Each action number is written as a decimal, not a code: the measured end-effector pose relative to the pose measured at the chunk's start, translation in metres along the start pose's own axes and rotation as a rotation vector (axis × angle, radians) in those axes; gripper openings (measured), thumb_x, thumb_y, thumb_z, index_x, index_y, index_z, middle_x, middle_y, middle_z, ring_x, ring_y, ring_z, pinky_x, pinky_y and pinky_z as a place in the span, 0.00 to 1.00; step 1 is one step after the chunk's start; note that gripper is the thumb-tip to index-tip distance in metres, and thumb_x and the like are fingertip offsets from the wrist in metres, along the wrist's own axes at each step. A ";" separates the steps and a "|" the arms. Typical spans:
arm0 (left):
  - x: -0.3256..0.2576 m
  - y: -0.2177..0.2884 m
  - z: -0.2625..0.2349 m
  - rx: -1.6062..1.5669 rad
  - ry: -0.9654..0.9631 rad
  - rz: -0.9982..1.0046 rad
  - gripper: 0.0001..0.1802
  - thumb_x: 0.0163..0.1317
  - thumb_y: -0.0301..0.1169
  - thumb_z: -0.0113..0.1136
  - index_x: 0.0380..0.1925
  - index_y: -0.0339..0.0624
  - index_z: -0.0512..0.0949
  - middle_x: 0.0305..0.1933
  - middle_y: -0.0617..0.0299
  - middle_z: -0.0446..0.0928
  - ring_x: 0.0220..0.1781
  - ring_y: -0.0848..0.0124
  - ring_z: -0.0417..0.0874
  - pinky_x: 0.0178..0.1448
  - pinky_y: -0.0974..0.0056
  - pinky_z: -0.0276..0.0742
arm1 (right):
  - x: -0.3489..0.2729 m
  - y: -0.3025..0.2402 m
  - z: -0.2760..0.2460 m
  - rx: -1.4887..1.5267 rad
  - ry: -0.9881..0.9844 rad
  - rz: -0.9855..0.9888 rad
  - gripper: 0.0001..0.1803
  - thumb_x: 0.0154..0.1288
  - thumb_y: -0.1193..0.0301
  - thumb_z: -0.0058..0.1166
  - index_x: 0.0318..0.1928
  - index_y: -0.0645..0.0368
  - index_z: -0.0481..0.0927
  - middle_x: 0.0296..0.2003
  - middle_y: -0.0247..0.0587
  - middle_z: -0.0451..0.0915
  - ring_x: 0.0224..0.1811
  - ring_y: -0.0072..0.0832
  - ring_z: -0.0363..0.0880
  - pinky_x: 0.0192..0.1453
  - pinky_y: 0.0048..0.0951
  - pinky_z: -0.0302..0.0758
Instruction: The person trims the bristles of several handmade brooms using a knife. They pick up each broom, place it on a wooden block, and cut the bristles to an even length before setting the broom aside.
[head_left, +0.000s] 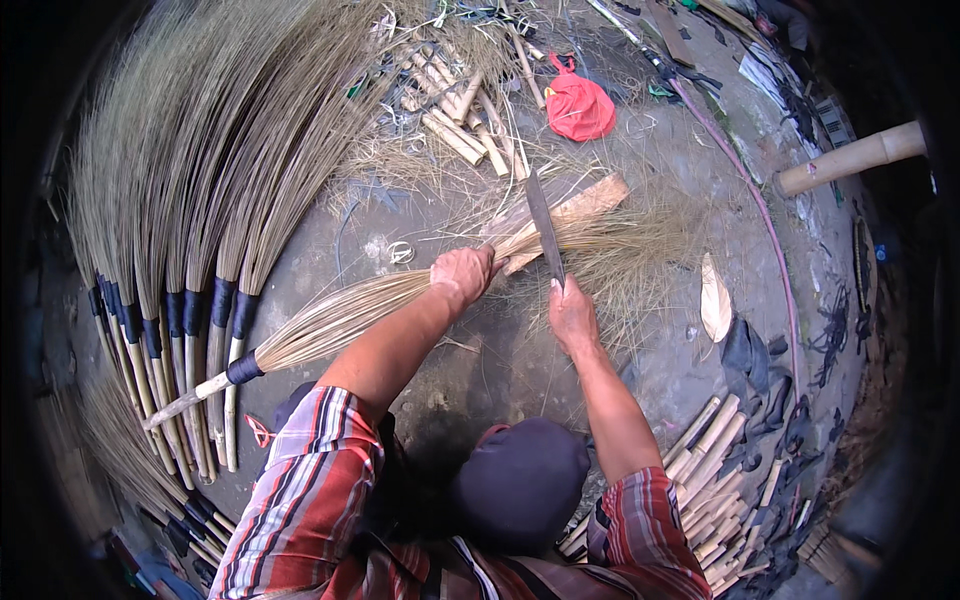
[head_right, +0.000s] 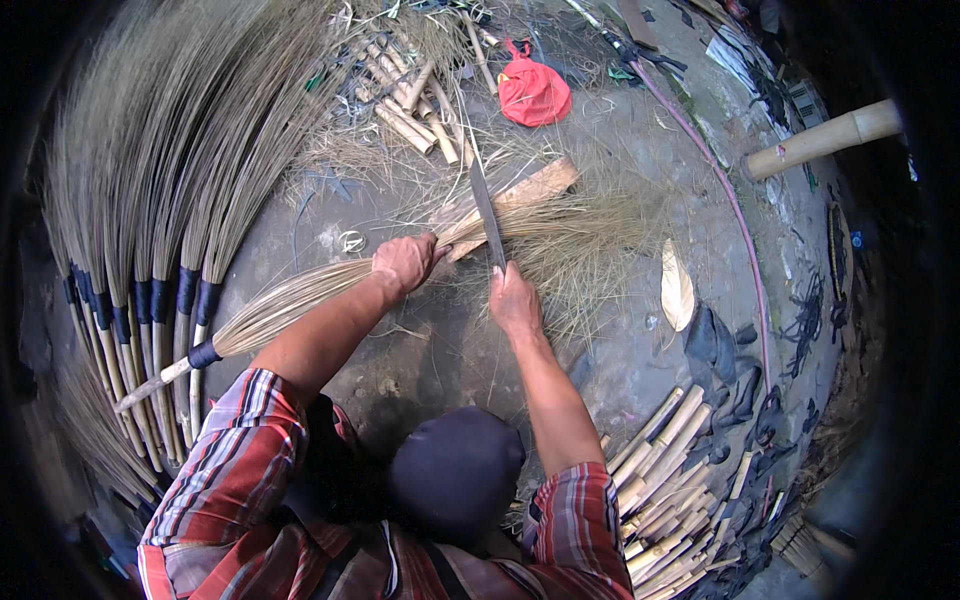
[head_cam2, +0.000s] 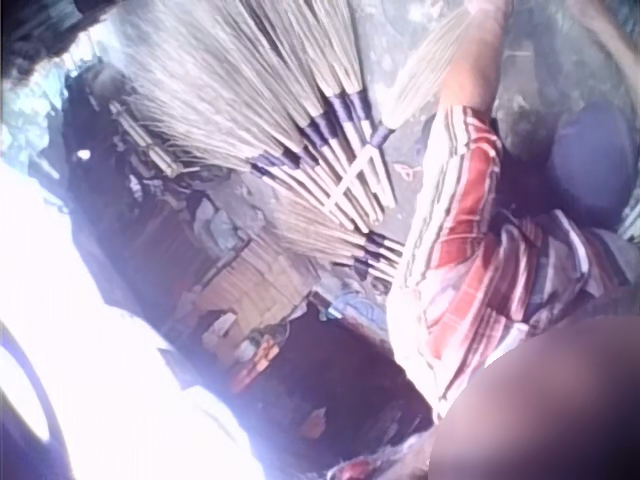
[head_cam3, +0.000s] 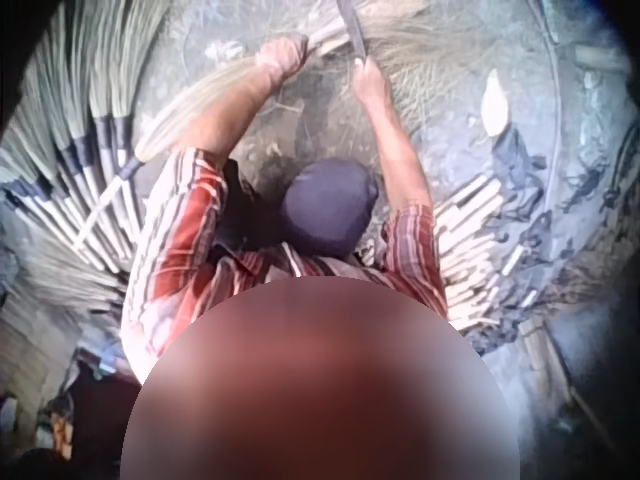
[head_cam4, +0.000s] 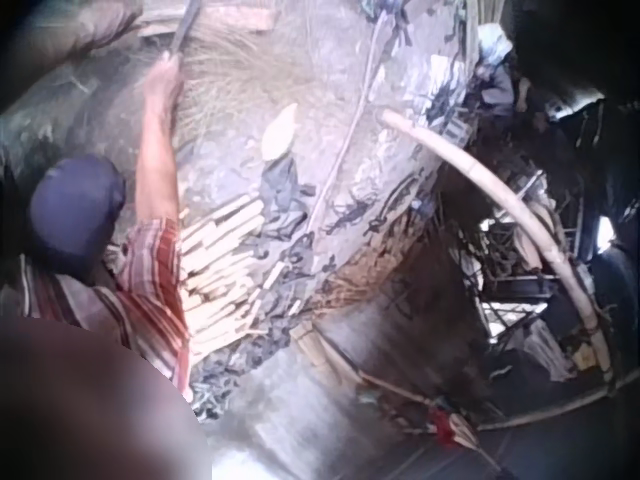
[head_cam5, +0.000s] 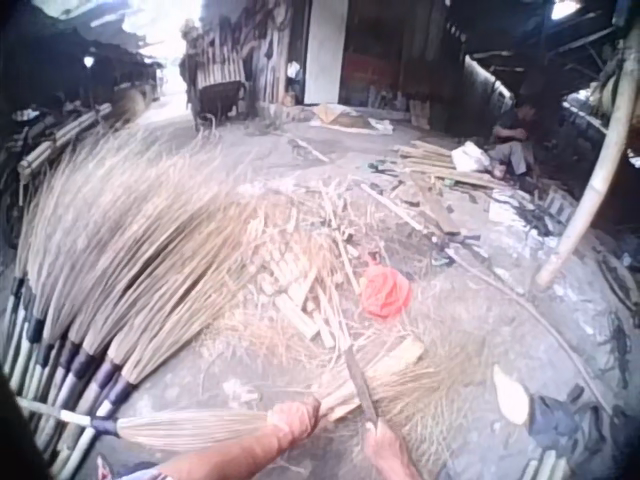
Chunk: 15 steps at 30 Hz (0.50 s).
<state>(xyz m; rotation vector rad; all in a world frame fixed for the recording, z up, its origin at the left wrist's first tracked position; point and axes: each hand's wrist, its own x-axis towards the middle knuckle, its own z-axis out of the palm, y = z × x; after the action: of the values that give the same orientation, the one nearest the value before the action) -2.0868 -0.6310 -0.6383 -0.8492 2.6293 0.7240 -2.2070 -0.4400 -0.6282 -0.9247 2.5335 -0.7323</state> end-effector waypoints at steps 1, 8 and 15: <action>0.000 0.001 0.000 -0.007 0.014 -0.016 0.32 0.77 0.62 0.41 0.50 0.44 0.79 0.40 0.40 0.86 0.46 0.41 0.88 0.49 0.42 0.83 | -0.001 0.001 -0.002 0.012 -0.015 0.073 0.14 0.78 0.61 0.49 0.42 0.60 0.74 0.31 0.65 0.83 0.38 0.67 0.82 0.39 0.61 0.75; 0.001 0.001 0.001 -0.003 -0.014 -0.034 0.30 0.77 0.60 0.45 0.50 0.45 0.79 0.41 0.41 0.86 0.46 0.42 0.89 0.48 0.42 0.83 | -0.004 -0.011 -0.003 0.238 0.156 0.095 0.15 0.79 0.60 0.48 0.45 0.61 0.74 0.27 0.57 0.82 0.30 0.56 0.85 0.34 0.54 0.77; 0.003 0.000 0.003 -0.019 0.002 -0.002 0.30 0.77 0.60 0.44 0.49 0.43 0.78 0.40 0.40 0.86 0.46 0.41 0.88 0.49 0.41 0.83 | -0.002 -0.005 -0.011 0.180 -0.008 0.133 0.14 0.80 0.62 0.47 0.43 0.61 0.75 0.21 0.49 0.78 0.22 0.43 0.84 0.23 0.45 0.75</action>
<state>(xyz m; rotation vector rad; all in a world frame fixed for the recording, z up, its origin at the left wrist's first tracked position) -2.0890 -0.6304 -0.6417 -0.8587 2.6268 0.7488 -2.2082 -0.4382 -0.6157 -0.6912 2.4459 -0.8949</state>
